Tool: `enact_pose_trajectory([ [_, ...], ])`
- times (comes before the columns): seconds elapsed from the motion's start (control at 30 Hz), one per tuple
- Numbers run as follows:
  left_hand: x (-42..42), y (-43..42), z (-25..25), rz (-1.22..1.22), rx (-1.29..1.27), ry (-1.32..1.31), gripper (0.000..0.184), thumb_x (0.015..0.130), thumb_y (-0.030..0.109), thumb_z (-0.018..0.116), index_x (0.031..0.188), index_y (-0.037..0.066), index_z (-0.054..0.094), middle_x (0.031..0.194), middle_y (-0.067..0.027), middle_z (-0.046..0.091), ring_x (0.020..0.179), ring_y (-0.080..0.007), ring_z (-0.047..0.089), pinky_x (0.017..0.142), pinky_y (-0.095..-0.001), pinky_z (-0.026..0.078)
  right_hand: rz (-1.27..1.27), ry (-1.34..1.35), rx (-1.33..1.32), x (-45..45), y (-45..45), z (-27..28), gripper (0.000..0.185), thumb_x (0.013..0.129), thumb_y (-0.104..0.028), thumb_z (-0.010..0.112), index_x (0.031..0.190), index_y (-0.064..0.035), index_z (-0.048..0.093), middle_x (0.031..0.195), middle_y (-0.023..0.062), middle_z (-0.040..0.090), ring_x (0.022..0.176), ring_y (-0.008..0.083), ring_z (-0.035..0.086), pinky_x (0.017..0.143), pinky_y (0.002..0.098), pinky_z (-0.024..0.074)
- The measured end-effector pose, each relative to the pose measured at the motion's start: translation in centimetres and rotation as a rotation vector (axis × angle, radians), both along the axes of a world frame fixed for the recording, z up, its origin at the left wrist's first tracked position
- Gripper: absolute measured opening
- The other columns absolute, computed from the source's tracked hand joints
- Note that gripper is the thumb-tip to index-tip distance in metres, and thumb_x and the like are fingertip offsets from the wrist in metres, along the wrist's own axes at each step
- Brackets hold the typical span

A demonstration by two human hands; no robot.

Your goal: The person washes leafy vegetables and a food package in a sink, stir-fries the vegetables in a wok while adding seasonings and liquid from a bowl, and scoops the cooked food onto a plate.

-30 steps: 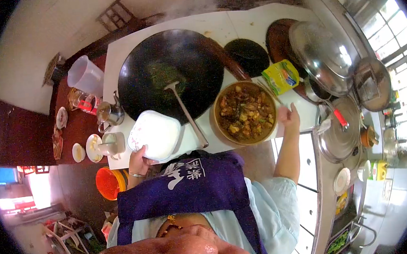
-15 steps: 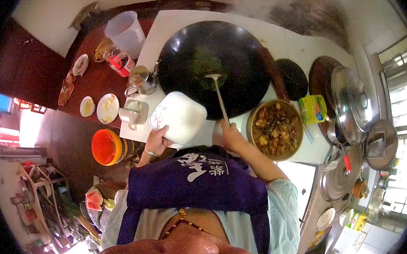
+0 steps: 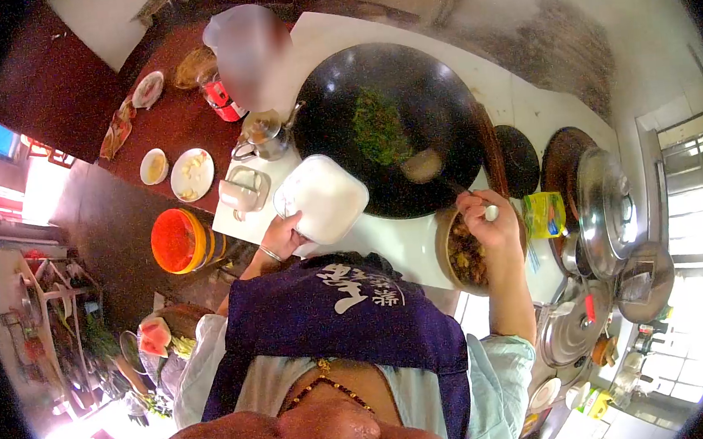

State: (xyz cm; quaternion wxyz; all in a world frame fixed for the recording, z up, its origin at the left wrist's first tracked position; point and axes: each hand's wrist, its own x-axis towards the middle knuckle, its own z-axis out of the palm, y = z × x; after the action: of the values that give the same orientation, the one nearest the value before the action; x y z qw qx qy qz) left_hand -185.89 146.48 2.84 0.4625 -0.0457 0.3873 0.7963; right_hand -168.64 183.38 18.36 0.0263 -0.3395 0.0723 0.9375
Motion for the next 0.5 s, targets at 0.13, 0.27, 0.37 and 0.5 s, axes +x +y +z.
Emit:
enact_pose_trajectory([
  [0.13, 0.1, -0.6, -1.5, 0.012, 0.04, -0.013, 0.05, 0.091, 0.017, 0.051, 0.136, 0.007, 0.031, 0.127, -0.0146, 0.05, 0.109, -0.0312, 0.056, 0.085, -0.0507, 0.052, -0.038, 0.064, -0.031, -2.3, 1.0, -4.3, 0.019, 0.088, -0.003, 0.042, 0.103, 0.006, 0.035, 0.083, 0.0103, 0.043, 0.064, 0.0147, 0.046, 0.045, 0.0239, 0.039],
  [0.27, 0.0, -1.4, -2.5, -0.027, -0.029, -0.108, 0.047, 0.091, 0.018, 0.052, 0.134, 0.006, 0.035, 0.125, -0.0141, 0.052, 0.108, -0.0307, 0.057, 0.086, -0.0477, 0.052, 0.194, 0.115, 0.437, -6.5, 0.0, -7.9, 0.032, 0.089, -0.001, 0.044, 0.12, 0.0012, 0.034, 0.084, 0.011, 0.048, 0.056, 0.0133, 0.043, 0.044, 0.025, 0.0349],
  [0.37, -0.1, -2.4, -8.5, -0.106, -0.1, 0.248, 0.046, 0.091, 0.016, 0.052, 0.132, 0.003, 0.036, 0.123, -0.0143, 0.053, 0.107, -0.0304, 0.057, 0.086, -0.0451, 0.052, 0.52, -0.035, 1.057, -7.0, -3.2, -6.2, 0.061, 0.087, -0.001, 0.049, 0.142, -0.0049, 0.023, 0.082, 0.0082, 0.053, 0.059, 0.0121, 0.047, 0.047, 0.0259, 0.0383],
  [0.5, 1.0, -2.3, -3.2, 0.026, -0.032, -0.127, 0.045, 0.091, 0.014, 0.053, 0.128, -0.006, 0.037, 0.118, -0.0186, 0.055, 0.105, -0.0306, 0.058, 0.086, -0.0428, 0.052, 0.879, -0.134, 1.58, -3.8, -5.1, -5.0, 0.067, 0.08, 0.001, 0.054, 0.142, -0.0068, 0.029, 0.078, 0.0049, 0.055, 0.06, 0.0111, 0.051, 0.048, 0.0262, 0.0421],
])
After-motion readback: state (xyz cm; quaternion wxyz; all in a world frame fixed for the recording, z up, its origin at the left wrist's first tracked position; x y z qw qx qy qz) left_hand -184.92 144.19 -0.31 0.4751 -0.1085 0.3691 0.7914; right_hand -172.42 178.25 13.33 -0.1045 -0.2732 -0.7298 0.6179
